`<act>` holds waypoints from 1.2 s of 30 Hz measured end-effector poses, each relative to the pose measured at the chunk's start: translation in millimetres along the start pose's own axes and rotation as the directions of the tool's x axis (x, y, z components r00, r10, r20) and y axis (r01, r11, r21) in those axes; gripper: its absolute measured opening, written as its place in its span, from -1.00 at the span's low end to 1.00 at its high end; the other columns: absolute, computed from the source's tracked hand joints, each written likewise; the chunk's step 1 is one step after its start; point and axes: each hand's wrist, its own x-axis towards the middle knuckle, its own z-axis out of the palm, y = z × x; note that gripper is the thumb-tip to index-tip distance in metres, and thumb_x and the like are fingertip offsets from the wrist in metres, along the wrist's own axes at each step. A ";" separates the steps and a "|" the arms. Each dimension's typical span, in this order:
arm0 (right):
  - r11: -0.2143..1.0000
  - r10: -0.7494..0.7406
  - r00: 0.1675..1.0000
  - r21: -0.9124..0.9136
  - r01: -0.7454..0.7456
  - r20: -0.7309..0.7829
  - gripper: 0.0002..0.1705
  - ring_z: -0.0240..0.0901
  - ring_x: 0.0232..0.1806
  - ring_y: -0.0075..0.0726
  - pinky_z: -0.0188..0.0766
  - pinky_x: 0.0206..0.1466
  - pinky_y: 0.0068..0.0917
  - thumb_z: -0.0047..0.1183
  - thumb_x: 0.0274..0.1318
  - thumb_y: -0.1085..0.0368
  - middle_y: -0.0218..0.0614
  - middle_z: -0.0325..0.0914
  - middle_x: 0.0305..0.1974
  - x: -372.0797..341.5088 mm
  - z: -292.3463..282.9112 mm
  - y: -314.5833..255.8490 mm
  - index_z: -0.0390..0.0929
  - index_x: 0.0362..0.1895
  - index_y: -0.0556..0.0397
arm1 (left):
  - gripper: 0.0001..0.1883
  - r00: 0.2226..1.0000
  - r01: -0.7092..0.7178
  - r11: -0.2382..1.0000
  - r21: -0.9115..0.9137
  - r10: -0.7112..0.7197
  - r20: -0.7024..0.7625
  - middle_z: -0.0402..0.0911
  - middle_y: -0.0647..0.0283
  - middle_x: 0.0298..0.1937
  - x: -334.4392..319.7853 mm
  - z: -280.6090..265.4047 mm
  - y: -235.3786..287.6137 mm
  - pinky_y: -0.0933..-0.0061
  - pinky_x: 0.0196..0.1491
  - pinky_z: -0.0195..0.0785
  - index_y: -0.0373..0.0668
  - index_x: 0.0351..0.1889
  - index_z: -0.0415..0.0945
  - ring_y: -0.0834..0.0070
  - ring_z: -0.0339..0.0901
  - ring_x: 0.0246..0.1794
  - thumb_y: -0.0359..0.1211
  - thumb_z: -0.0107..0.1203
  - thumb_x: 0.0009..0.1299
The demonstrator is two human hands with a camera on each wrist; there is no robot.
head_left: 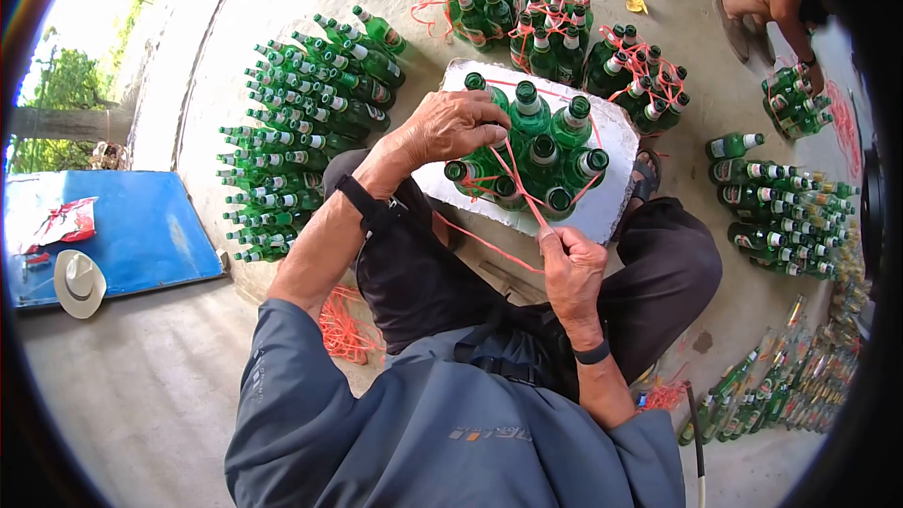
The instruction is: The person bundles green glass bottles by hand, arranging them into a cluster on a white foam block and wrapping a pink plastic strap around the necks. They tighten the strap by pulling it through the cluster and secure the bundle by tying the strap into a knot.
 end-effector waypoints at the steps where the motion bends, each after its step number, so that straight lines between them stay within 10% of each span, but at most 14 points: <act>1: 1.000 -0.003 1.000 -0.014 0.003 0.007 -0.77 0.20 -0.53 -0.69 0.23 -0.46 -0.50 0.16 0.28 0.37 -0.44 0.34 -0.66 0.7 -0.7 -0.3 0.59 -0.40 0.30 | -0.72 0.999 -0.019 1.000 0.007 0.019 -0.037 0.64 0.27 -0.21 -1.5 1.5 -1.1 0.16 -0.11 0.49 0.02 -0.08 0.72 0.21 0.65 -0.15 -0.07 0.20 0.41; 9: 1.000 0.000 1.000 -0.029 0.001 0.016 -0.79 0.21 -0.56 -0.65 0.24 -0.47 -0.46 0.16 0.24 0.35 -0.31 0.34 -0.66 -0.1 0.1 9.0 0.62 -0.40 0.27 | -0.58 0.909 -0.049 0.977 0.206 0.129 -0.397 0.64 0.07 0.00 -20.9 25.3 32.4 0.08 0.16 0.36 -0.21 0.15 0.54 0.07 0.58 0.06 -0.22 0.24 0.39; 12: 0.999 0.009 0.999 -0.038 -0.008 0.032 -0.74 0.25 -0.54 -0.72 0.19 -0.47 -0.55 0.14 0.25 0.37 -0.55 0.42 -0.64 -0.3 -1.4 4.5 0.59 -0.50 0.25 | -0.38 0.868 -0.019 0.975 0.222 0.127 -0.480 0.47 -0.12 0.29 -36.6 30.4 67.1 -0.04 0.33 0.23 -0.22 0.28 0.45 -0.08 0.43 0.28 -0.06 0.29 0.37; 19: 0.999 -0.007 1.000 -0.044 0.009 0.031 -0.74 0.21 -0.54 -0.69 0.19 -0.46 -0.50 0.14 0.25 0.36 -0.46 0.38 -0.66 0.2 -1.8 3.5 0.59 -0.47 0.28 | -0.11 0.879 0.093 0.964 0.250 0.038 -0.475 0.15 -0.23 0.56 -54.4 65.3 78.9 -0.23 0.43 0.04 -0.10 0.45 0.32 -0.17 0.14 0.54 0.01 0.41 0.20; 36: 1.000 0.025 0.999 0.008 -0.025 0.032 -0.76 0.12 -0.58 -0.59 0.21 -0.48 -0.43 0.15 0.25 0.36 -0.27 0.20 -0.68 -11.4 -13.3 8.0 0.55 -0.46 0.25 | -0.24 0.905 0.025 0.973 0.229 0.075 -0.418 0.25 -0.28 0.47 -52.6 65.0 64.0 -0.06 0.41 0.24 -0.30 0.35 0.38 -0.21 0.27 0.44 -0.28 0.43 0.20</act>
